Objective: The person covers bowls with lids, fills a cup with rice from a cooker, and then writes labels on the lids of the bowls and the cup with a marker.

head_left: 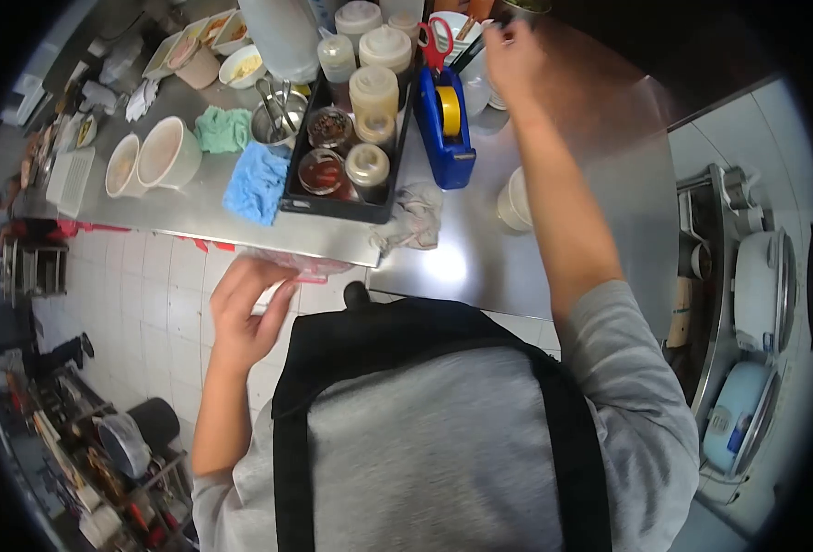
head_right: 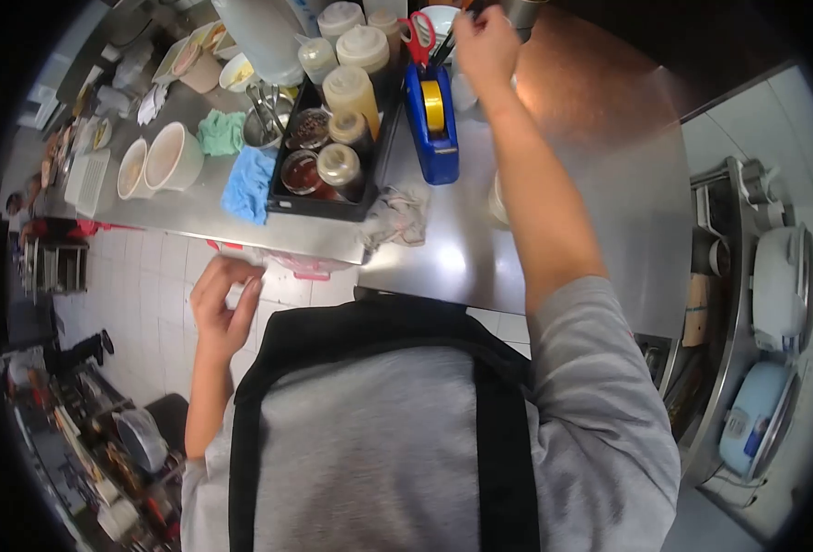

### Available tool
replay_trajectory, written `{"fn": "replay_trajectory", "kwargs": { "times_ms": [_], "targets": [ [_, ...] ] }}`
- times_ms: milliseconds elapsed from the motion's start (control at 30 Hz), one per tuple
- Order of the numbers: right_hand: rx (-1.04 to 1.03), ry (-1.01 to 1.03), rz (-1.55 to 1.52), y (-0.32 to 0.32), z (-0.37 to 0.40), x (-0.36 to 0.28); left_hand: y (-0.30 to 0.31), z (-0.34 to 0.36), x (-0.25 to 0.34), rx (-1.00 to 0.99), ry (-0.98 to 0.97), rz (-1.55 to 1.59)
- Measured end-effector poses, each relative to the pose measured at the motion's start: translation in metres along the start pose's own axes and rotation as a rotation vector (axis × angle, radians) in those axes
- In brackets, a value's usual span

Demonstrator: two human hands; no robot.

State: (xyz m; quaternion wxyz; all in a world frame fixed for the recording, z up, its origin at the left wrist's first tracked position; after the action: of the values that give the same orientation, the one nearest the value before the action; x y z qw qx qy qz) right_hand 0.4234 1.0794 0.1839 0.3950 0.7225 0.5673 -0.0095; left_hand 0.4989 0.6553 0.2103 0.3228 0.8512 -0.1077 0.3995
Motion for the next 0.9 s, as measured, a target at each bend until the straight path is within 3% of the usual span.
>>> {"fn": "replay_trajectory", "kwargs": {
  "times_ms": [33, 67, 100, 133, 167, 200, 267, 333, 400, 467, 567, 600, 633, 700, 767, 833, 900],
  "targets": [
    [-0.22, -0.186, -0.394, 0.009, -0.004, 0.013, -0.023, -0.014, 0.012, 0.0, -0.014, 0.022],
    [-0.295, -0.191, -0.491, 0.035, 0.0, 0.008, -0.048, -0.028, 0.02, 0.031, -0.079, 0.001],
    [-0.374, -0.122, -0.605, 0.069, 0.012, -0.009, -0.075, -0.04, 0.017, 0.02, 0.08, 0.101],
    [-0.465, -0.061, -0.747, 0.086, 0.029, -0.011, -0.106, -0.052, 0.012, 0.047, 0.074, 0.23],
    [-0.563, -0.072, -0.834, 0.099, 0.051, -0.01, -0.133, -0.062, 0.019, 0.044, 0.052, 0.164],
    [-0.605, -0.04, -0.861, 0.117, 0.072, -0.007, -0.158, -0.066, 0.022, 0.122, -0.044, 0.14],
    [-0.639, -0.113, -1.139, 0.141, 0.117, 0.003, -0.221, -0.063, 0.011, -0.136, 0.301, 0.395],
    [-0.642, -0.245, -1.339, 0.162, 0.153, 0.019, -0.256, -0.047, 0.019, -0.159, 0.17, 0.332],
    [-0.649, -0.557, -1.551, 0.169, 0.181, 0.035, -0.29, -0.039, 0.02, -0.28, 0.206, 0.338],
    [-0.548, -0.625, -1.518, 0.176, 0.195, 0.058, -0.312, -0.034, 0.025, -0.382, 0.2, 0.424],
    [-0.672, -0.539, -1.556, 0.196, 0.176, 0.064, -0.337, -0.038, 0.045, -0.575, 0.126, 0.553],
    [-0.667, -0.422, -1.597, 0.208, 0.164, 0.064, -0.336, -0.042, 0.054, -0.617, 0.085, 0.609],
    [-0.666, -0.303, -1.637, 0.221, 0.147, 0.064, -0.338, -0.044, 0.055, -0.793, 0.138, 0.499],
    [-0.453, -0.25, -1.723, 0.261, 0.094, 0.105, -0.331, -0.043, 0.034, -0.736, 0.098, 0.418],
    [-0.367, -0.238, -1.695, 0.273, 0.055, 0.113, -0.319, -0.05, 0.017, -0.64, -0.017, 0.258],
    [-0.544, -0.26, -1.55, 0.241, 0.058, 0.108, -0.311, -0.058, 0.008, -0.527, -0.197, 0.025],
    [-0.721, -0.359, -1.479, 0.187, 0.073, 0.12, -0.328, -0.048, -0.001, -0.56, -0.21, -0.014]
  ]
}}
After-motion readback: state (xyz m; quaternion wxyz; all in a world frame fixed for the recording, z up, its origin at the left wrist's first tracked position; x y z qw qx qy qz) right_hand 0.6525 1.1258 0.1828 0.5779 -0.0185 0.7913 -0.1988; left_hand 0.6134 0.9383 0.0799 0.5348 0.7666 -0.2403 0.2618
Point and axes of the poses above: each hand's wrist, its own z-axis away from the middle knuckle, its own y-axis out of the back of the hand, x = y × z, the point moved 8 cm from there along -z, towards the middle knuckle, and after that the axes turned 15 degrees about z, right-handed, at the moved point
